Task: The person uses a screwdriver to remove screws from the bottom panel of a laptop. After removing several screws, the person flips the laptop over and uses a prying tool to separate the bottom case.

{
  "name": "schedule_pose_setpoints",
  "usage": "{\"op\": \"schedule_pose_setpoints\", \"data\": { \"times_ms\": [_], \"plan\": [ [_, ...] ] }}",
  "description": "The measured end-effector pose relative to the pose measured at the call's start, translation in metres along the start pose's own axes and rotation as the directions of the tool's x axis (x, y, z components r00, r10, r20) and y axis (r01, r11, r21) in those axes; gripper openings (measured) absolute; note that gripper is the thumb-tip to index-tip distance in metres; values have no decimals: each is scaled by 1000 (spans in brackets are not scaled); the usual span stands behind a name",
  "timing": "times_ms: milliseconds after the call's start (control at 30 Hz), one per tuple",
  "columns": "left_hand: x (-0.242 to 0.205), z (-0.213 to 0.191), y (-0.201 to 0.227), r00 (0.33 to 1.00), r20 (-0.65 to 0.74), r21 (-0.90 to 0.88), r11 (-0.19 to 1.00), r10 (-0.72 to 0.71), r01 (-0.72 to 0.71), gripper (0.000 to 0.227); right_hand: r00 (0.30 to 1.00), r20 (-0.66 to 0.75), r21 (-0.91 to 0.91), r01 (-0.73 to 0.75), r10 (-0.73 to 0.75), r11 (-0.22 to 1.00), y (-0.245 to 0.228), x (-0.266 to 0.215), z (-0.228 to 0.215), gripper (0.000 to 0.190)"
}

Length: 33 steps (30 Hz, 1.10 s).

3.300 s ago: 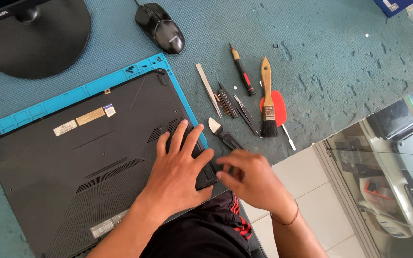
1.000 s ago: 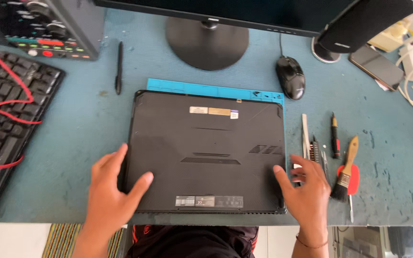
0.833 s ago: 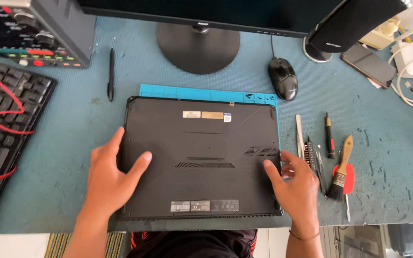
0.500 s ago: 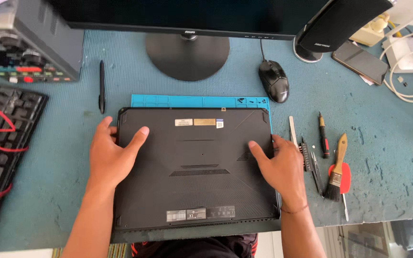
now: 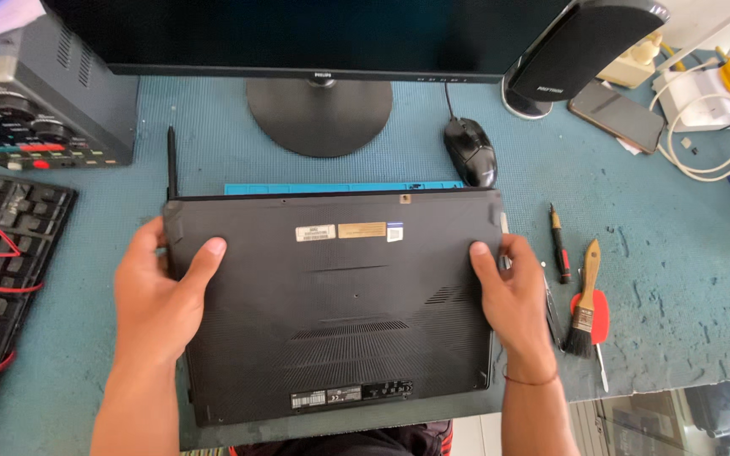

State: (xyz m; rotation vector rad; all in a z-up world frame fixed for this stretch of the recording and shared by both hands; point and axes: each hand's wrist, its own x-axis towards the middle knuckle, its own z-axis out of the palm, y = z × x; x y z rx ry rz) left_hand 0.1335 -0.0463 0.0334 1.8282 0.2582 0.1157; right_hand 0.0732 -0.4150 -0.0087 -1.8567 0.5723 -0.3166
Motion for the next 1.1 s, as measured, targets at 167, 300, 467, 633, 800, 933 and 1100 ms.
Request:
{"op": "schedule_pose_setpoints", "data": {
  "times_ms": [167, 300, 467, 633, 800, 933, 1100],
  "plan": [
    [-8, -14, 13, 984, -53, -112, 978, 170, -175, 64, 964, -34, -54, 260, -262, 964, -52, -11, -12, 40],
    [-18, -26, 13, 888, -145, -144, 879, 436, -455, 66, 873, -33, 220, 481, -486, 849, -54, -16, -20, 58],
    [-23, -38, -21, 822, -238, -63, 837, 517, -544, 77, 819, -59, 348, 553, -571, 757, -44, -20, -23, 53],
    [-33, -35, -25, 739, -308, -40, 768, 599, -639, 69, 822, -105, 505, 528, -559, 683, -60, -37, -31, 55],
    [-46, -42, -22, 790, -210, -65, 798, 576, -599, 67, 785, -55, 299, 602, -617, 740, -98, -52, -37, 62],
    [-44, -42, -32, 775, -255, -59, 791, 578, -609, 64, 764, -6, 195, 634, -646, 748, -105, -55, -48, 63],
    [-48, -41, -22, 795, -210, -85, 799, 570, -595, 65, 811, 46, 45, 582, -584, 812, -114, -56, -55, 64]
  ]
}}
